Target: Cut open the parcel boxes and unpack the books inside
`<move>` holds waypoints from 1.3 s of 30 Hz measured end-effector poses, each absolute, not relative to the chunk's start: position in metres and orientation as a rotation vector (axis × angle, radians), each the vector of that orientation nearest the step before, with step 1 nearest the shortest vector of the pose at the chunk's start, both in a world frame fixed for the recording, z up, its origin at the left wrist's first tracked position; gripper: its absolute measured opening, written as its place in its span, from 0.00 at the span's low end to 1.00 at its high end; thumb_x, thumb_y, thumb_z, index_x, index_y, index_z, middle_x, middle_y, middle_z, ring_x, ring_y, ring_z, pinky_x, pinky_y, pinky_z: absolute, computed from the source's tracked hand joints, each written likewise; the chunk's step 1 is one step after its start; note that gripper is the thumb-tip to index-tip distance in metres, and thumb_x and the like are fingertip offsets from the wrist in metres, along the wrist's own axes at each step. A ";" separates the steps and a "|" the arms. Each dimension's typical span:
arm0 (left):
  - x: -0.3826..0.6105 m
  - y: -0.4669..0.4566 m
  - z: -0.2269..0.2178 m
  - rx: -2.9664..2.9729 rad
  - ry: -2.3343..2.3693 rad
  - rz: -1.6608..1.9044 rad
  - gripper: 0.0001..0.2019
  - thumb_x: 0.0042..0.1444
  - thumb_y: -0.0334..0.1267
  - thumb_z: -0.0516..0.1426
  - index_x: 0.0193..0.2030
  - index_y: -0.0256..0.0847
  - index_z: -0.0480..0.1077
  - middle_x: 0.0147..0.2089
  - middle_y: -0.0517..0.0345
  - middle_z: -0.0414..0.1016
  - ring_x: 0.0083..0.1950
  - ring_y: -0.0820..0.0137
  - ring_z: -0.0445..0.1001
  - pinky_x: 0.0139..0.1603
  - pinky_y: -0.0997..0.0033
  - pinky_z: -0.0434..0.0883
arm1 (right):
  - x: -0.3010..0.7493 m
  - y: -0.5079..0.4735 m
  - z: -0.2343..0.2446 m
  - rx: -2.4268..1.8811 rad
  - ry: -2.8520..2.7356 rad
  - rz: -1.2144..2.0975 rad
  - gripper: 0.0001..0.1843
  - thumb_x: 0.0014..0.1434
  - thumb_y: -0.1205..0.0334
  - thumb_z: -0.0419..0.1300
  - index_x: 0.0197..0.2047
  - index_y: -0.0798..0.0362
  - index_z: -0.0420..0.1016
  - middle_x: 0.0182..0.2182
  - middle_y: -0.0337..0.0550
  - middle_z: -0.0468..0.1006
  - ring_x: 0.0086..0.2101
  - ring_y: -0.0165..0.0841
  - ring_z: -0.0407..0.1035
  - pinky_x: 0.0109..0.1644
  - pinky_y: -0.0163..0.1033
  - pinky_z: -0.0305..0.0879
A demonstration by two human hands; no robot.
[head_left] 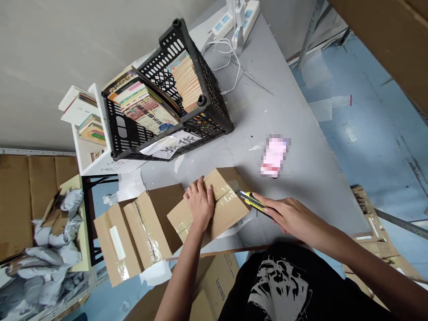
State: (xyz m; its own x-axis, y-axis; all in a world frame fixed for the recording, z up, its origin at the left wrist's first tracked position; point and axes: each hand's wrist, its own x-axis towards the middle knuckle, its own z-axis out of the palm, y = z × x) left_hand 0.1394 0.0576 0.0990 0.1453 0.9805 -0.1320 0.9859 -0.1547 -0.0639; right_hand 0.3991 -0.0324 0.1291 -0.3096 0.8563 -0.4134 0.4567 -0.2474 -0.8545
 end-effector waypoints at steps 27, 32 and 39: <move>0.089 0.052 0.129 2.350 1.623 -0.078 0.34 0.60 0.53 0.48 0.69 0.38 0.48 0.61 0.41 0.62 0.59 0.56 0.62 0.57 0.56 0.60 | 0.375 -0.130 0.087 -2.236 -2.022 0.743 0.30 0.63 0.68 0.38 0.67 0.49 0.56 0.38 0.52 0.74 0.33 0.41 0.71 0.38 0.44 0.69; 0.053 0.032 0.135 2.399 1.581 -0.113 0.32 0.58 0.49 0.52 0.68 0.44 0.51 0.62 0.44 0.63 0.61 0.55 0.61 0.59 0.55 0.60 | 0.343 -0.171 0.016 -2.409 -1.976 0.573 0.33 0.58 0.74 0.37 0.62 0.47 0.66 0.40 0.56 0.75 0.42 0.48 0.71 0.45 0.51 0.68; 0.045 0.029 0.134 2.413 1.570 -0.154 0.31 0.55 0.48 0.55 0.66 0.50 0.56 0.63 0.46 0.62 0.59 0.53 0.63 0.57 0.52 0.60 | 0.319 -0.166 -0.011 -2.337 -1.638 0.670 0.26 0.61 0.57 0.43 0.58 0.48 0.70 0.47 0.54 0.73 0.51 0.52 0.65 0.55 0.58 0.60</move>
State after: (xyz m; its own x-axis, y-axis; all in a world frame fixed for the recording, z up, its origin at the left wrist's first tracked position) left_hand 0.0452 0.0287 0.1343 0.4110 0.8829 -0.2269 0.9102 -0.3834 0.1567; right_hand 0.3190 -0.1664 -0.0112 0.2787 0.9288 -0.2441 0.8335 -0.3602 -0.4189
